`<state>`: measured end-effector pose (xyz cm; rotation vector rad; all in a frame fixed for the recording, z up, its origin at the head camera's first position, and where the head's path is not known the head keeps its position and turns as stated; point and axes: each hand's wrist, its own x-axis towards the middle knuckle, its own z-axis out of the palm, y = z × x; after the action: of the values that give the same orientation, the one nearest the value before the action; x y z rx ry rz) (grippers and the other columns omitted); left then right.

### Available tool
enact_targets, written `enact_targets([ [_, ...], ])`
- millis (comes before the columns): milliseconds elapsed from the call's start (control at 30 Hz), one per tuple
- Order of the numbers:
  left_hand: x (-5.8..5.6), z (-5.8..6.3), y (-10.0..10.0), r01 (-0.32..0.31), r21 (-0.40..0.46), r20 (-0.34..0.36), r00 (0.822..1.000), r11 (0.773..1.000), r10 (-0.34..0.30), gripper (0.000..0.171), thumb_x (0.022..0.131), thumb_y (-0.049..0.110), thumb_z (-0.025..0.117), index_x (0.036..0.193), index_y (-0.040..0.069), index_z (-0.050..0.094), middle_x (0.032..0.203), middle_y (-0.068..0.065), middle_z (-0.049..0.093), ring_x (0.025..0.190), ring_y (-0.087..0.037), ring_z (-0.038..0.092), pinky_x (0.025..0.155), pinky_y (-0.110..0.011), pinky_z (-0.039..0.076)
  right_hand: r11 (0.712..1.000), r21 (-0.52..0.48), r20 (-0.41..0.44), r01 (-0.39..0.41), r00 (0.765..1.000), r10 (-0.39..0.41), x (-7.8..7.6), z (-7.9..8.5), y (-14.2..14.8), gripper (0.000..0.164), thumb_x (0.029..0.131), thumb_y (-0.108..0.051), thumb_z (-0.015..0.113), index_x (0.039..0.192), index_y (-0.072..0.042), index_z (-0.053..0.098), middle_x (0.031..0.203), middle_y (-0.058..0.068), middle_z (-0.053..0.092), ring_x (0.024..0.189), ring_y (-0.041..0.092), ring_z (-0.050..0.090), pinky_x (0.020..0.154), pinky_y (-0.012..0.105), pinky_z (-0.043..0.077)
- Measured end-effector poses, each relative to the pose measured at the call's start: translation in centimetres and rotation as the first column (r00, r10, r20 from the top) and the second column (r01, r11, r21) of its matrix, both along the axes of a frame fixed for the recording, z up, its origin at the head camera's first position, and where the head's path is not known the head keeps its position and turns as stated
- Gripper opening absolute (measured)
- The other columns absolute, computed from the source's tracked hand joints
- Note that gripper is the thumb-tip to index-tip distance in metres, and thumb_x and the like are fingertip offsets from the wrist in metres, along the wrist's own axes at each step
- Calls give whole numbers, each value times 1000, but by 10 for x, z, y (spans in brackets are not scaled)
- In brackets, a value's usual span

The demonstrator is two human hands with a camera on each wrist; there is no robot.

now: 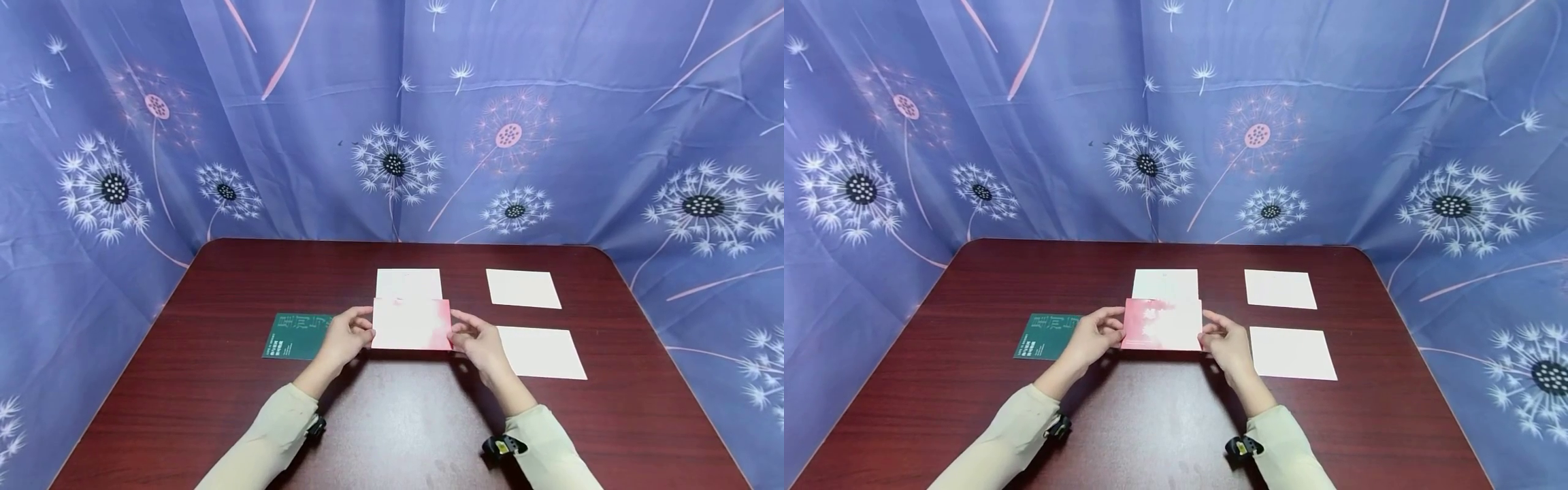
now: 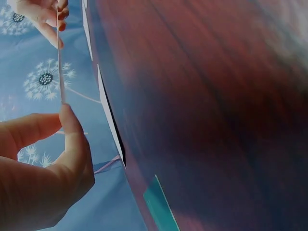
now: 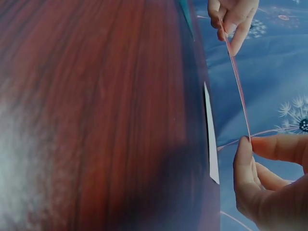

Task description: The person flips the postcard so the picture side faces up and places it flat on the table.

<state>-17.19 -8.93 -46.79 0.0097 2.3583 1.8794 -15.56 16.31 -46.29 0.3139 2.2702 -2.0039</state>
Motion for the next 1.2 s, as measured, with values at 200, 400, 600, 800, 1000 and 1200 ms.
enact_targets([
  [200, 0, -3, -1, 64, -125, 51, 997, 990, -58, 45, 80, -11, 63, 124, -6, 57, 80, -9, 58, 60, -12, 61, 51, -28, 52, 997, 62, 18, -42, 999, 41, 0, -6, 2, 48, 80, 13, 64, 127, 7, 57, 85, 12, 60, 68, 11, 61, 62, 29, 57],
  [400, 1, -8, 1, 136, -182, 117, 986, 974, -116, 47, 81, -10, 62, 127, -7, 53, 78, -10, 60, 58, -13, 61, 43, -25, 46, 988, 135, 47, -77, 996, 71, -1, -13, 2, 46, 77, 15, 64, 122, 10, 58, 76, 7, 60, 65, 11, 61, 61, 29, 58],
  [600, 2, -11, 1, 169, -179, 156, 977, 969, -142, 48, 83, -10, 60, 130, -10, 50, 79, -12, 58, 61, -17, 65, 46, -26, 47, 976, 197, 58, -91, 995, 81, 0, -18, 0, 47, 75, 15, 65, 121, 10, 60, 75, 10, 62, 62, 13, 62, 61, 32, 58],
  [800, 2, -10, 2, 201, -167, 194, 967, 965, -168, 50, 83, -12, 57, 131, -14, 47, 78, -11, 57, 65, -21, 67, 54, -28, 54, 950, 292, 47, -105, 994, 96, 1, -17, -1, 47, 73, 15, 65, 119, 10, 60, 73, 10, 61, 59, 15, 63, 58, 31, 58],
  [1000, 1, -8, 4, 210, -156, 214, 961, 965, -174, 52, 82, -14, 56, 132, -17, 44, 75, -9, 54, 65, -18, 64, 63, -31, 58, 908, 403, 45, -116, 993, 106, 0, -15, -3, 50, 69, 15, 65, 119, 9, 61, 69, 7, 60, 55, 14, 62, 54, 28, 56],
  [1200, 1, -6, 5, 222, -174, 220, 958, 959, -182, 52, 83, -13, 58, 133, -18, 43, 73, -7, 52, 63, -16, 60, 64, -32, 58, 911, 388, 61, -139, 990, 126, 1, -12, -3, 52, 69, 15, 65, 121, 10, 59, 70, 8, 59, 55, 14, 61, 54, 29, 56],
])
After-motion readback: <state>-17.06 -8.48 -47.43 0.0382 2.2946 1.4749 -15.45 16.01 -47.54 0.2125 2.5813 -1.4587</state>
